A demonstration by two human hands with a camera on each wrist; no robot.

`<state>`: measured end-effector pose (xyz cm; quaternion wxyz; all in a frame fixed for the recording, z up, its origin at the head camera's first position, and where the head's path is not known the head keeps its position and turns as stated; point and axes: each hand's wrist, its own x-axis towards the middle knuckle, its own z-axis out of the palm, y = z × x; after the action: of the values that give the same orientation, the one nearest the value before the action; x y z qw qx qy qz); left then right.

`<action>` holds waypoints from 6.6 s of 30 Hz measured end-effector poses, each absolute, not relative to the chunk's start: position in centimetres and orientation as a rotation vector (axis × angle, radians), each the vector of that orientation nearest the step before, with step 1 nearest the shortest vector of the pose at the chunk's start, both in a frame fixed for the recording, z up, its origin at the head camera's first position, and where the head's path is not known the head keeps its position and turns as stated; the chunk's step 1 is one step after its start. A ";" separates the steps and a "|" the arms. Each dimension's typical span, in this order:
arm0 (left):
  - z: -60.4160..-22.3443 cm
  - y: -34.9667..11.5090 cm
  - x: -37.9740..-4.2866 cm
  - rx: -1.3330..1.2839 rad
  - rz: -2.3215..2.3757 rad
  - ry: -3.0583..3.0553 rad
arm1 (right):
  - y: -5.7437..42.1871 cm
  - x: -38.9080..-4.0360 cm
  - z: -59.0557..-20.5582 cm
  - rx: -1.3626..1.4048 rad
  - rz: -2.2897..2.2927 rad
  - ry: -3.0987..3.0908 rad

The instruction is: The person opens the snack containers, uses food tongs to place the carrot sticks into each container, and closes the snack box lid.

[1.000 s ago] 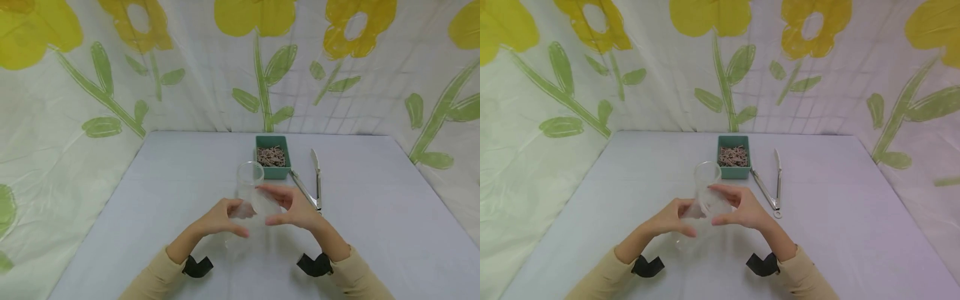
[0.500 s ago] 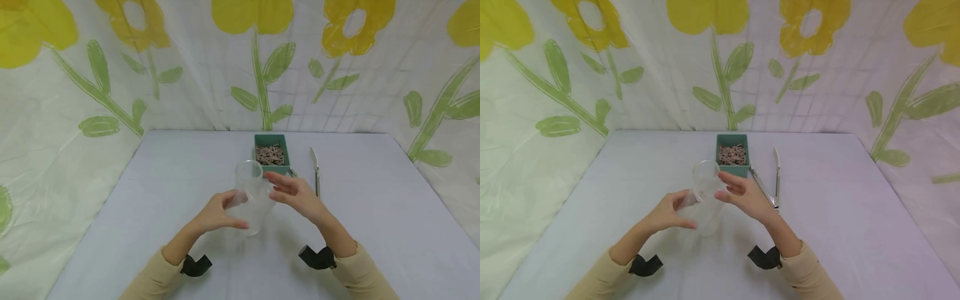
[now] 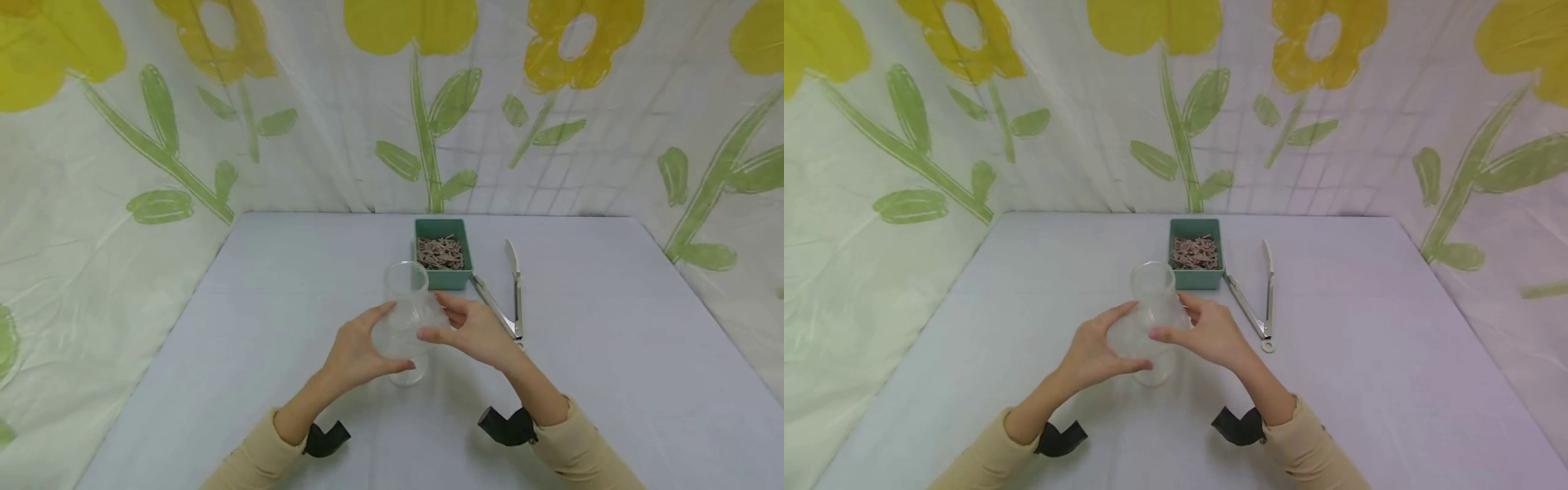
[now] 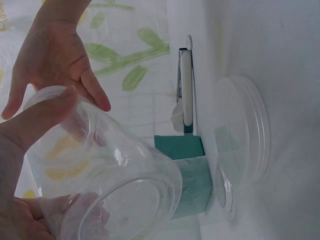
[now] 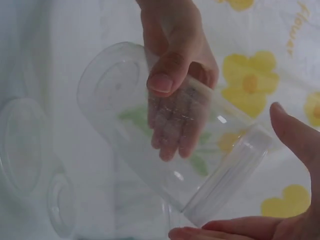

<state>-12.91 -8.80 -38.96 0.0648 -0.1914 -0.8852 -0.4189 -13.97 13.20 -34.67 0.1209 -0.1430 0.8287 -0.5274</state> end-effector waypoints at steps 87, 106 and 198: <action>-41.7 -2.8 -15.3 -0.327 -2.126 -2.876 | 20.2 -13.9 -39.7 -0.646 -0.833 2.776; -41.6 -6.0 -14.5 -0.405 -2.332 -2.794 | 17.2 -14.1 -41.9 -0.609 -0.384 2.842; -41.4 -8.0 -21.9 0.018 -1.601 -2.663 | 17.7 -31.1 -28.6 -0.802 0.676 2.868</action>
<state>-21.91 -7.97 -41.40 0.0170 0.0056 -0.8569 -0.5152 -31.09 17.67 -28.60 0.0436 -0.2625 0.9382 0.2211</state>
